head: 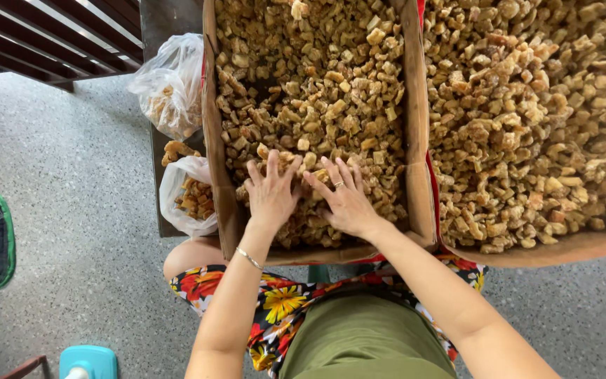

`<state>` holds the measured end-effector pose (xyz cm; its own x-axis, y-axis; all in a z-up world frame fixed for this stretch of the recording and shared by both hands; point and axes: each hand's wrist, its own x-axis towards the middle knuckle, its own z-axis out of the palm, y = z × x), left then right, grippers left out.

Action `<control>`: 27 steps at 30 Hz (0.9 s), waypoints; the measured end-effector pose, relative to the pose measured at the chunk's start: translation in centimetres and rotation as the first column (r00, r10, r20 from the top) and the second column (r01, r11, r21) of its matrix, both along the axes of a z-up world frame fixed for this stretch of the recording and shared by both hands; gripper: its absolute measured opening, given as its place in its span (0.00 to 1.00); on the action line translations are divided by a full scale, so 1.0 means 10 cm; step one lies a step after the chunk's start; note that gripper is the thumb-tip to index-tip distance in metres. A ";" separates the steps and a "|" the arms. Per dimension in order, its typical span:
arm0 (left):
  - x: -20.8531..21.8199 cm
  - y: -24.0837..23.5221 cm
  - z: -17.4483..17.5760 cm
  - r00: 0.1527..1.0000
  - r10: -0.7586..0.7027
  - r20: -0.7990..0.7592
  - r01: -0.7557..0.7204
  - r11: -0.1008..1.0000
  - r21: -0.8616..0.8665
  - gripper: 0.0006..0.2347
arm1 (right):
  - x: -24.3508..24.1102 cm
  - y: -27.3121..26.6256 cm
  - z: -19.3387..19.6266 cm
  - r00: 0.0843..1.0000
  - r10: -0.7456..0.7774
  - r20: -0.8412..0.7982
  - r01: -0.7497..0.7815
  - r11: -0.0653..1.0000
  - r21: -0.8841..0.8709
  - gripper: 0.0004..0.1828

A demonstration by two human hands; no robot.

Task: The person repeatedly scoops dried fruit pieces from a large cardboard box with both hands, sifts them, and returns them to the same box. The person also transfers some pieces into a plastic bag placed beside the box.

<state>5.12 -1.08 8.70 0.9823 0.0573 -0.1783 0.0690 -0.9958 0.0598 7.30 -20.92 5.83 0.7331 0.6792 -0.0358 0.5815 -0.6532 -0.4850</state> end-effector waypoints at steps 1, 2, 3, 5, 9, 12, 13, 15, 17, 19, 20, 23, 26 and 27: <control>-0.12 -0.06 -0.03 0.999 -0.017 0.028 0.016 0.999 0.051 0.31 | 0.04 -0.06 0.02 0.999 0.029 -0.031 -0.029 1.000 0.001 0.48; -0.24 -0.10 -0.06 0.998 -0.036 0.054 0.030 0.994 0.102 0.32 | 0.09 -0.12 0.06 0.996 0.058 -0.062 -0.058 0.998 0.002 0.48; -0.34 -0.15 -0.09 0.998 -0.031 0.060 0.028 0.998 0.058 0.30 | 0.16 -0.24 0.11 0.981 -0.033 -0.191 0.055 0.992 0.113 0.45; -0.54 -0.24 -0.16 0.997 -0.021 0.069 0.023 0.999 -0.031 0.28 | 0.34 -0.52 0.24 0.873 -0.154 -0.463 0.308 0.910 0.277 0.43; -0.83 -0.35 -0.23 0.992 -0.040 0.124 0.050 0.996 -0.078 0.26 | 0.63 -0.83 0.30 0.664 -0.429 -0.612 0.652 0.733 0.194 0.23; -0.90 -0.35 -0.17 0.989 -0.099 0.106 0.117 0.977 -0.177 0.24 | 0.67 -0.84 0.19 0.713 -0.445 -0.543 0.581 0.807 0.102 0.19; -0.89 -0.36 -0.15 0.991 -0.110 0.078 0.127 0.955 -0.268 0.20 | 0.68 -0.82 0.13 0.740 -0.434 -0.514 0.535 0.843 0.059 0.18; -0.82 -0.40 -0.16 0.989 -0.133 0.066 0.148 0.895 -0.420 0.17 | 0.68 -0.65 -0.07 0.910 -0.258 -0.324 0.317 0.937 0.145 0.25; -0.77 -0.42 -0.24 0.984 -0.148 0.095 0.176 0.825 -0.538 0.17 | 0.64 -0.58 -0.29 0.980 -0.147 -0.132 0.168 0.971 0.167 0.25; -0.71 -0.36 -0.39 0.978 -0.026 0.205 0.151 0.767 -0.624 0.19 | 0.59 -0.57 -0.46 0.991 -0.124 0.046 0.116 0.980 0.161 0.16; -0.68 -0.34 -0.46 0.966 0.040 0.254 0.145 0.732 -0.665 0.20 | 0.63 -0.57 -0.52 0.978 -0.208 -0.033 0.211 0.960 0.186 0.15; -0.63 -0.33 -0.63 0.943 0.187 0.274 -0.019 0.855 -0.518 0.21 | 0.71 -0.65 -0.56 0.845 -0.432 -0.316 0.506 0.837 0.208 0.15; -0.51 -0.42 -0.65 0.931 0.206 0.300 -0.066 0.907 -0.416 0.21 | 0.72 -0.80 -0.56 0.588 -0.460 -0.665 0.747 0.623 0.230 0.19; -0.45 -0.48 -0.64 0.939 0.177 0.296 -0.041 0.910 -0.414 0.20 | 0.71 -0.82 -0.59 0.512 -0.361 -0.779 0.798 0.537 0.275 0.20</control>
